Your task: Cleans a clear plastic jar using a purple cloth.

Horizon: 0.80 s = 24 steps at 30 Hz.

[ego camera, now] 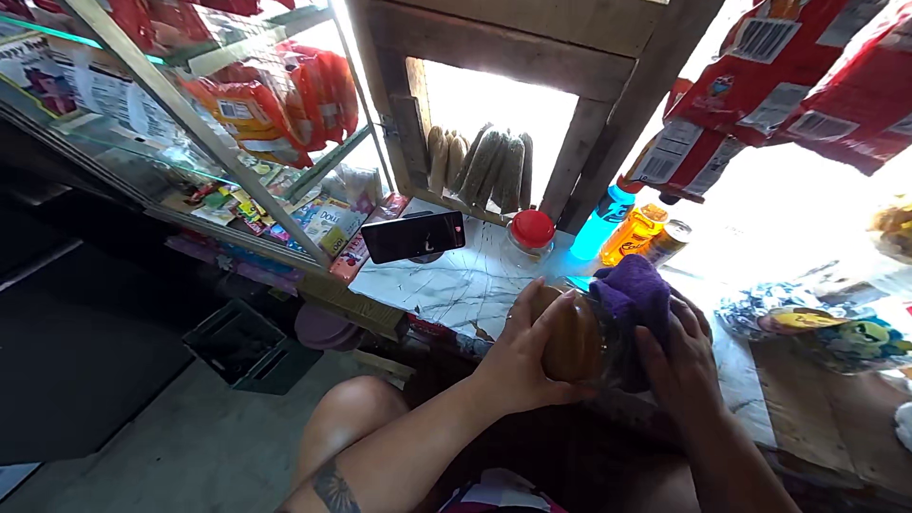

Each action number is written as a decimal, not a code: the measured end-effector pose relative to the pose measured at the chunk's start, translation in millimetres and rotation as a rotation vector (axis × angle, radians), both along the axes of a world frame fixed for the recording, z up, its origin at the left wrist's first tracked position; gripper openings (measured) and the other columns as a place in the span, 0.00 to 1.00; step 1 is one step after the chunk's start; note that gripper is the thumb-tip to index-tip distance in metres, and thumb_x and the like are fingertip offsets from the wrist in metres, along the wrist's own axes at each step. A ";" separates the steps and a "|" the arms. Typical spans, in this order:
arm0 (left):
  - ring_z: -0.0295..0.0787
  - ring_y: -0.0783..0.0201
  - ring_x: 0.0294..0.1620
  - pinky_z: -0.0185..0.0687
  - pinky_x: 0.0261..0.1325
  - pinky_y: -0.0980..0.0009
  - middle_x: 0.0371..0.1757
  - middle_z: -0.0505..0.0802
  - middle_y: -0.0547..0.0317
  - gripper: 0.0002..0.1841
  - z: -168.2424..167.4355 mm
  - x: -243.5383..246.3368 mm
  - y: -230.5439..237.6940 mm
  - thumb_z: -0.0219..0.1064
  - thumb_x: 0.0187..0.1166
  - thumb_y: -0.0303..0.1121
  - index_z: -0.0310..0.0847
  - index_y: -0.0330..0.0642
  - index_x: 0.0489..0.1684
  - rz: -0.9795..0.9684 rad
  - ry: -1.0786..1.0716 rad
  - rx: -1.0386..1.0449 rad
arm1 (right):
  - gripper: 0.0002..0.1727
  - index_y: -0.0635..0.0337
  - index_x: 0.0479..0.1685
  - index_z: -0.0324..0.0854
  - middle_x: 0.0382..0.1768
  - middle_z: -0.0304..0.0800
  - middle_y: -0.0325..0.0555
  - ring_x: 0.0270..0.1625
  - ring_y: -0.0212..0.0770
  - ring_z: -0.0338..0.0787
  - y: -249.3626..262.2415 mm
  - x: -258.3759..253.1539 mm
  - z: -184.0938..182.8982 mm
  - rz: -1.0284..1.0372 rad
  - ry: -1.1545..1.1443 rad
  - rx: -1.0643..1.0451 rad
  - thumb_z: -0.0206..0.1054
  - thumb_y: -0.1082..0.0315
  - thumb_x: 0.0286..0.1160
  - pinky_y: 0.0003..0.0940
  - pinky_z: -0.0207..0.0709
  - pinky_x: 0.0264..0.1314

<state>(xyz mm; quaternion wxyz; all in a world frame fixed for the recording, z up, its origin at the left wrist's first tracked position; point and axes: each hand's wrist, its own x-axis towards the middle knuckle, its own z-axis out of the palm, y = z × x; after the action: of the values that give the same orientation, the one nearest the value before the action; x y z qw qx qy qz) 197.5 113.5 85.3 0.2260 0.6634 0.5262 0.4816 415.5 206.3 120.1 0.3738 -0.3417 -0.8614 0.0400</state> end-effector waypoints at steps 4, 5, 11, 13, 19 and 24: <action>0.62 0.40 0.87 0.69 0.83 0.51 0.87 0.60 0.28 0.52 -4.6 1.9 -2.1 0.86 0.52 0.56 0.67 0.58 0.86 -0.056 0.093 0.175 | 0.39 0.62 0.50 0.88 0.56 0.93 0.58 0.69 0.53 0.87 -14.0 -6.8 12.8 0.081 -0.048 0.075 0.39 0.37 0.91 0.55 0.67 0.80; 0.61 0.40 0.87 0.68 0.83 0.50 0.87 0.62 0.28 0.50 -4.8 2.3 -3.3 0.86 0.53 0.55 0.69 0.60 0.84 -0.083 0.124 0.221 | 0.40 0.63 0.48 0.89 0.55 0.93 0.58 0.68 0.52 0.88 -16.0 -5.7 15.8 0.112 -0.059 0.059 0.39 0.38 0.91 0.51 0.71 0.78; 0.57 0.34 0.89 0.63 0.85 0.43 0.87 0.63 0.30 0.41 -7.0 3.3 -8.4 0.83 0.62 0.51 0.68 0.77 0.81 -0.183 0.291 0.364 | 0.38 0.62 0.59 0.89 0.71 0.86 0.55 0.81 0.53 0.78 -8.1 5.4 25.7 0.200 -0.195 -0.250 0.39 0.40 0.89 0.56 0.64 0.84; 0.56 0.34 0.89 0.63 0.85 0.43 0.87 0.62 0.30 0.40 -6.6 1.5 -8.1 0.83 0.62 0.51 0.68 0.79 0.80 -0.210 0.303 0.366 | 0.42 0.59 0.65 0.87 0.75 0.82 0.54 0.84 0.53 0.73 1.7 8.6 25.3 0.193 -0.221 -0.345 0.38 0.34 0.86 0.59 0.58 0.87; 0.57 0.33 0.88 0.63 0.84 0.42 0.87 0.64 0.30 0.42 -3.5 -0.5 -6.1 0.84 0.60 0.49 0.69 0.80 0.80 -0.239 0.297 0.368 | 0.48 0.55 0.70 0.84 0.77 0.79 0.53 0.84 0.57 0.71 20.8 10.5 27.9 0.031 -0.307 -0.515 0.37 0.26 0.77 0.64 0.62 0.81; 0.61 0.34 0.86 0.69 0.81 0.43 0.86 0.65 0.32 0.46 -2.9 -1.0 -7.5 0.88 0.52 0.49 0.69 0.78 0.78 -0.215 0.336 0.358 | 0.39 0.58 0.73 0.80 0.75 0.80 0.55 0.79 0.51 0.77 34.1 15.9 29.7 -0.054 -0.245 -0.714 0.48 0.35 0.81 0.59 0.66 0.79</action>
<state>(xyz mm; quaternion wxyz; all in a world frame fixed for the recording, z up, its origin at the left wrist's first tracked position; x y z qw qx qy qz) 196.5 106.0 82.4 0.0644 0.8154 0.3895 0.4234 431.4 240.5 149.8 0.1262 -0.4753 -0.8222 0.2866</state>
